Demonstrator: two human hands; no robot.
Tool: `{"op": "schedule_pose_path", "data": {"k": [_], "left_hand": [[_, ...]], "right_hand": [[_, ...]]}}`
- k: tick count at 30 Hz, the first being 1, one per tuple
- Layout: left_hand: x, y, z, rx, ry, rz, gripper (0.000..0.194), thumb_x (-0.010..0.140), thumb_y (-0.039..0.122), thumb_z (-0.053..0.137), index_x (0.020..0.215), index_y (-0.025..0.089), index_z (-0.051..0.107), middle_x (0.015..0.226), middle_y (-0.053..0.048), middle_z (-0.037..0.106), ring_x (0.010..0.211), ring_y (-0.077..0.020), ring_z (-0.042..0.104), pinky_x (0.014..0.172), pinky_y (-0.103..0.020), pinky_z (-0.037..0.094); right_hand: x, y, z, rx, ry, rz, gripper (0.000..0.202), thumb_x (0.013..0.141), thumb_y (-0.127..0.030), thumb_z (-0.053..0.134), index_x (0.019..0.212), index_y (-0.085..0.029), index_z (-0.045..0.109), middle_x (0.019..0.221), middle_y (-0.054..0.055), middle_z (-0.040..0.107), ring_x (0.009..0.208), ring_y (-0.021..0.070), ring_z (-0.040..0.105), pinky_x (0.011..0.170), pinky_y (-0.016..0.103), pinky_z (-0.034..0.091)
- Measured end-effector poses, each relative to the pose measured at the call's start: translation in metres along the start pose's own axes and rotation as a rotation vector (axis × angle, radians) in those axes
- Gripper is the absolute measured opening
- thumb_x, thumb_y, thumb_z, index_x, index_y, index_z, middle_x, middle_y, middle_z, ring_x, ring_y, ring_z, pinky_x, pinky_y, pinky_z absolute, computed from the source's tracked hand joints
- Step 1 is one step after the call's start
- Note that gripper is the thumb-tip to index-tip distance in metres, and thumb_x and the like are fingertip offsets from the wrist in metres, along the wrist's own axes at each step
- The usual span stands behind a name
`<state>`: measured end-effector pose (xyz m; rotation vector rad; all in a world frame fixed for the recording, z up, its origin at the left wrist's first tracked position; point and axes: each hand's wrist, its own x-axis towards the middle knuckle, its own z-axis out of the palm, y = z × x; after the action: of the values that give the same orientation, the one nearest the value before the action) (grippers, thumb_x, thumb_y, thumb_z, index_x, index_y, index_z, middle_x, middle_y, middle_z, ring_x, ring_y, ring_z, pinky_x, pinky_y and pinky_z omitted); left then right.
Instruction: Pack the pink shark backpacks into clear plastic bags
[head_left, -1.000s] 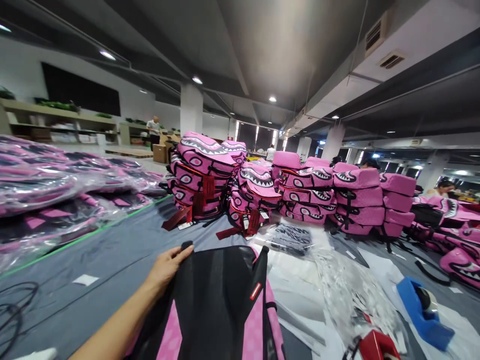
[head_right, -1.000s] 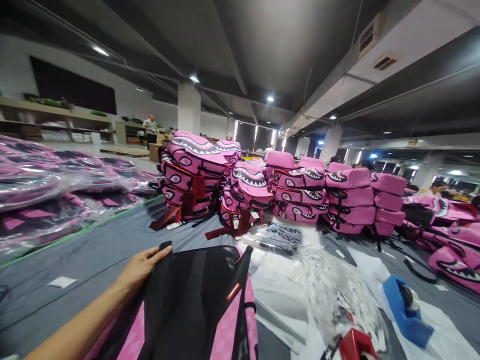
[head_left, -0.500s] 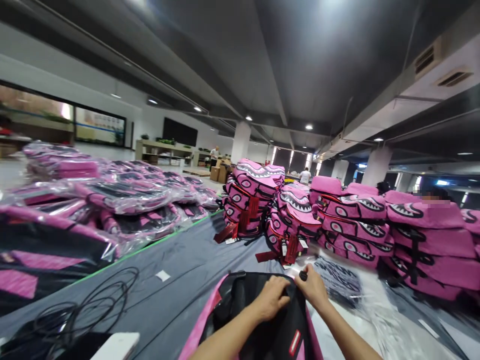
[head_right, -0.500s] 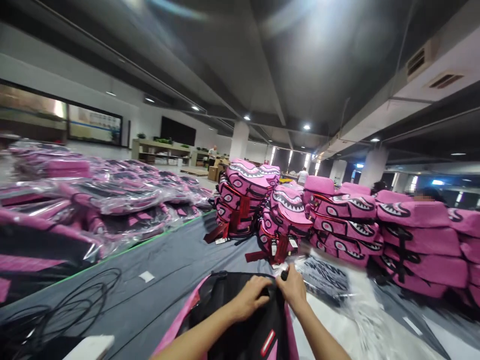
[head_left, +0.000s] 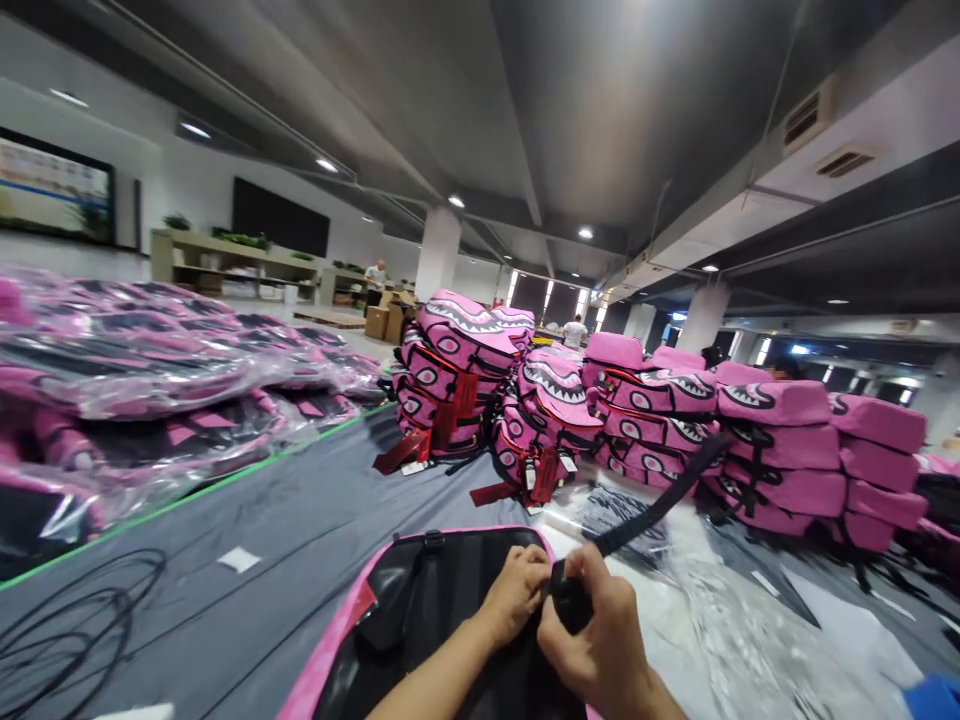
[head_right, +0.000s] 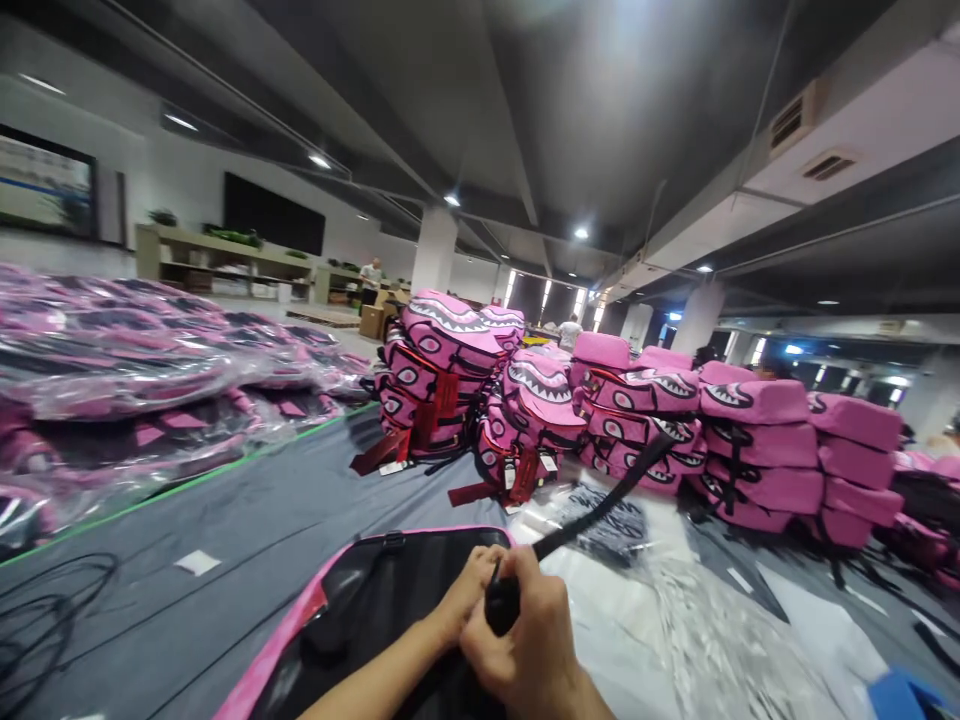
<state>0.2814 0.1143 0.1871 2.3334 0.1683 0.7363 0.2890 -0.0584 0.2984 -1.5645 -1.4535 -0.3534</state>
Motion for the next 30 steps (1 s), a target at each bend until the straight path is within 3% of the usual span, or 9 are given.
{"op": "schedule_pose_path", "data": {"k": [4, 7, 10, 12, 14, 18, 22, 26, 30], "left_hand": [[-0.019, 0.027, -0.011, 0.018, 0.070, 0.030, 0.022, 0.090, 0.025, 0.057, 0.104, 0.025, 0.075, 0.113, -0.008, 0.071, 0.111, -0.0283, 0.059, 0.101, -0.048, 0.046], [-0.047, 0.061, -0.014, 0.032, 0.277, 0.319, 0.036, 0.097, 0.024, 0.050, 0.131, 0.029, 0.061, 0.127, -0.009, 0.067, 0.124, -0.0265, 0.057, 0.109, -0.046, 0.045], [-0.062, 0.098, -0.019, -0.011, 0.449, 0.560, 0.037, 0.098, 0.021, 0.044, 0.132, 0.029, 0.055, 0.122, -0.011, 0.066, 0.118, -0.0241, 0.062, 0.102, -0.041, 0.052], [-0.058, 0.116, -0.028, -0.096, 0.496, 0.434, 0.030, 0.097, 0.025, 0.046, 0.126, 0.026, 0.054, 0.120, -0.012, 0.062, 0.116, -0.0246, 0.061, 0.101, -0.040, 0.053], [-0.045, 0.125, -0.042, -0.121, 0.437, 0.320, 0.028, 0.095, 0.029, 0.051, 0.122, 0.024, 0.054, 0.124, -0.013, 0.060, 0.120, -0.0262, 0.059, 0.104, -0.043, 0.051], [-0.020, 0.122, -0.068, -0.027, 0.184, 0.378, 0.024, 0.094, 0.034, 0.051, 0.110, 0.022, 0.064, 0.112, -0.010, 0.068, 0.110, -0.0259, 0.062, 0.100, -0.042, 0.051], [-0.018, 0.120, -0.072, 0.005, 0.153, 0.364, 0.026, 0.098, 0.033, 0.042, 0.086, 0.023, 0.063, 0.086, -0.004, 0.066, 0.090, -0.0233, 0.063, 0.105, -0.047, 0.045], [-0.031, 0.126, -0.067, 0.025, 0.215, 0.254, 0.021, 0.097, 0.032, 0.044, 0.089, 0.023, 0.061, 0.087, -0.004, 0.063, 0.088, -0.0257, 0.059, 0.101, -0.054, 0.043], [-0.036, 0.128, -0.072, -0.049, 0.228, 0.191, 0.020, 0.096, 0.039, 0.049, 0.098, 0.024, 0.062, 0.096, -0.004, 0.064, 0.094, -0.0240, 0.059, 0.090, -0.042, 0.049]], "right_hand": [[0.017, -0.011, -0.041, 0.039, 0.018, 0.118, 0.011, 0.076, -0.032, 0.060, 0.076, -0.023, 0.054, 0.060, -0.003, 0.057, 0.051, 0.0134, 0.052, 0.049, 0.023, 0.042], [0.023, -0.002, -0.060, 0.100, -0.035, 0.289, 0.016, 0.077, -0.036, 0.056, 0.074, -0.021, 0.058, 0.063, 0.000, 0.059, 0.058, 0.0150, 0.055, 0.054, 0.025, 0.043], [0.024, -0.002, -0.061, 0.263, -0.154, 0.362, 0.016, 0.075, -0.037, 0.055, 0.076, -0.021, 0.055, 0.064, -0.002, 0.056, 0.059, 0.0139, 0.053, 0.055, 0.024, 0.041], [0.023, -0.010, -0.058, 0.328, -0.173, 0.378, 0.018, 0.074, -0.035, 0.058, 0.084, -0.023, 0.049, 0.060, -0.007, 0.051, 0.054, 0.0122, 0.049, 0.050, 0.022, 0.036], [0.023, -0.019, -0.059, 0.285, -0.157, 0.350, 0.026, 0.072, -0.031, 0.061, 0.090, -0.024, 0.043, 0.057, -0.011, 0.048, 0.049, 0.0109, 0.045, 0.048, 0.021, 0.030], [0.030, -0.031, -0.068, 0.075, -0.207, 0.218, 0.027, 0.068, -0.024, 0.065, 0.088, -0.024, 0.047, 0.057, -0.011, 0.048, 0.049, 0.0101, 0.044, 0.051, 0.022, 0.029], [0.044, -0.029, -0.073, 0.001, -0.250, 0.147, 0.016, 0.072, -0.026, 0.066, 0.084, -0.022, 0.056, 0.059, -0.008, 0.052, 0.054, 0.0106, 0.046, 0.055, 0.023, 0.032], [0.052, -0.015, -0.068, 0.185, -0.238, 0.302, 0.020, 0.072, -0.036, 0.067, 0.075, -0.021, 0.055, 0.060, -0.006, 0.051, 0.055, 0.0106, 0.046, 0.053, 0.023, 0.034], [0.049, -0.003, -0.066, 0.541, -0.367, 0.489, 0.035, 0.071, -0.051, 0.068, 0.083, -0.022, 0.053, 0.060, -0.008, 0.046, 0.047, 0.0082, 0.037, 0.044, 0.021, 0.029]]}}
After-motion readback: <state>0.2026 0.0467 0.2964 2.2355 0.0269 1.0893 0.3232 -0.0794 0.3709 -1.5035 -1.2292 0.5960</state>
